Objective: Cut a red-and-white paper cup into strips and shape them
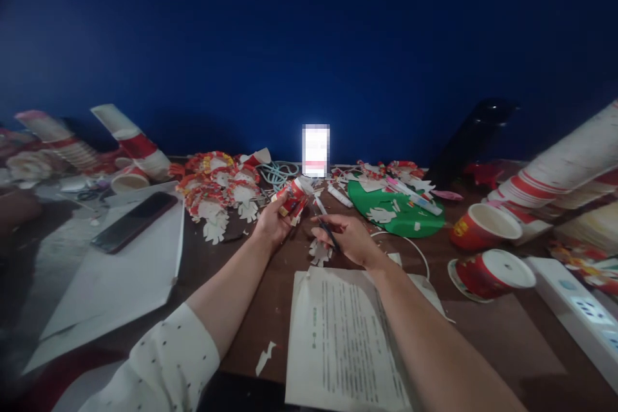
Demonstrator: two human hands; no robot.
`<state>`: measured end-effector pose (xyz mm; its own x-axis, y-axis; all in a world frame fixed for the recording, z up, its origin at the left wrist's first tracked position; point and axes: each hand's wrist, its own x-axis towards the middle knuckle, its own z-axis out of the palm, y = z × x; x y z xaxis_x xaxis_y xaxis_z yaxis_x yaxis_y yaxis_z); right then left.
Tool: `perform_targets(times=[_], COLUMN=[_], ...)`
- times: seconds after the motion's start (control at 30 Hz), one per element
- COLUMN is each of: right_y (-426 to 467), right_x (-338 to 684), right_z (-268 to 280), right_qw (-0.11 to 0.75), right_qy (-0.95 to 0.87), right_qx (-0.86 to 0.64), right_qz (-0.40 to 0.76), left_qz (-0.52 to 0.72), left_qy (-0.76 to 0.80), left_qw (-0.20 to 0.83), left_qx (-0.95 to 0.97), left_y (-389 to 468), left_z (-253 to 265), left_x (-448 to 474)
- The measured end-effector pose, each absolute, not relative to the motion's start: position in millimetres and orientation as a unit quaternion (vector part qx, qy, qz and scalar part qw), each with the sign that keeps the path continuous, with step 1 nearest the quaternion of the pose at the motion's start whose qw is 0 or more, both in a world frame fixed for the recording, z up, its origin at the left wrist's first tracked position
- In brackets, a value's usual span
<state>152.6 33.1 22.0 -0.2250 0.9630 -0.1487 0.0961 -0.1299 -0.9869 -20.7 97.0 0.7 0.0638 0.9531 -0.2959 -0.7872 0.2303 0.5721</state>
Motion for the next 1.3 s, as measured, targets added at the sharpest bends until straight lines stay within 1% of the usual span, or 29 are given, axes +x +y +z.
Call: perform_targets(times=[0.07, 0.4, 0.63, 0.87, 1.07, 1.13, 1.2, 1.27, 1.3], right_y=[34, 35, 34, 37, 34, 34, 34, 37, 39], right_x=[153, 158, 158, 161, 158, 158, 161, 165, 168], right_z=[20, 22, 22, 13, 18, 21, 22, 22, 21], right_qw=[0.361, 0.321, 0.335, 0.327, 0.318, 0.32, 0.345, 0.383, 0.397], right_qy=[-0.543, -0.571, -0.561, -0.571, -0.573, -0.578, -0.581, -0.593, -0.604], right_qx=[-0.496, -0.502, -0.497, -0.495, -0.478, -0.487, -0.504, -0.539, -0.567], right_qz=[0.573, 0.565, 0.571, 0.568, 0.586, 0.571, 0.537, 0.46, 0.396], left_qz=[0.61, 0.635, 0.622, 0.646, 0.667, 0.666, 0.661, 0.65, 0.644], left_qy=[0.325, 0.346, 0.356, 0.349, 0.334, 0.326, 0.326, 0.333, 0.335], left_qw=[0.711, 0.677, 0.678, 0.652, 0.634, 0.639, 0.647, 0.658, 0.664], left_qx=[0.128, 0.136, 0.163, 0.188, 0.206, 0.204, 0.196, 0.184, 0.179], left_y=[98, 99, 97, 97, 100, 101, 101, 102, 101], left_z=[1, 4, 2, 2, -2, -2, -2, 0, 0], left_x=[-23, -23, -22, -20, -19, -20, -21, -23, -23])
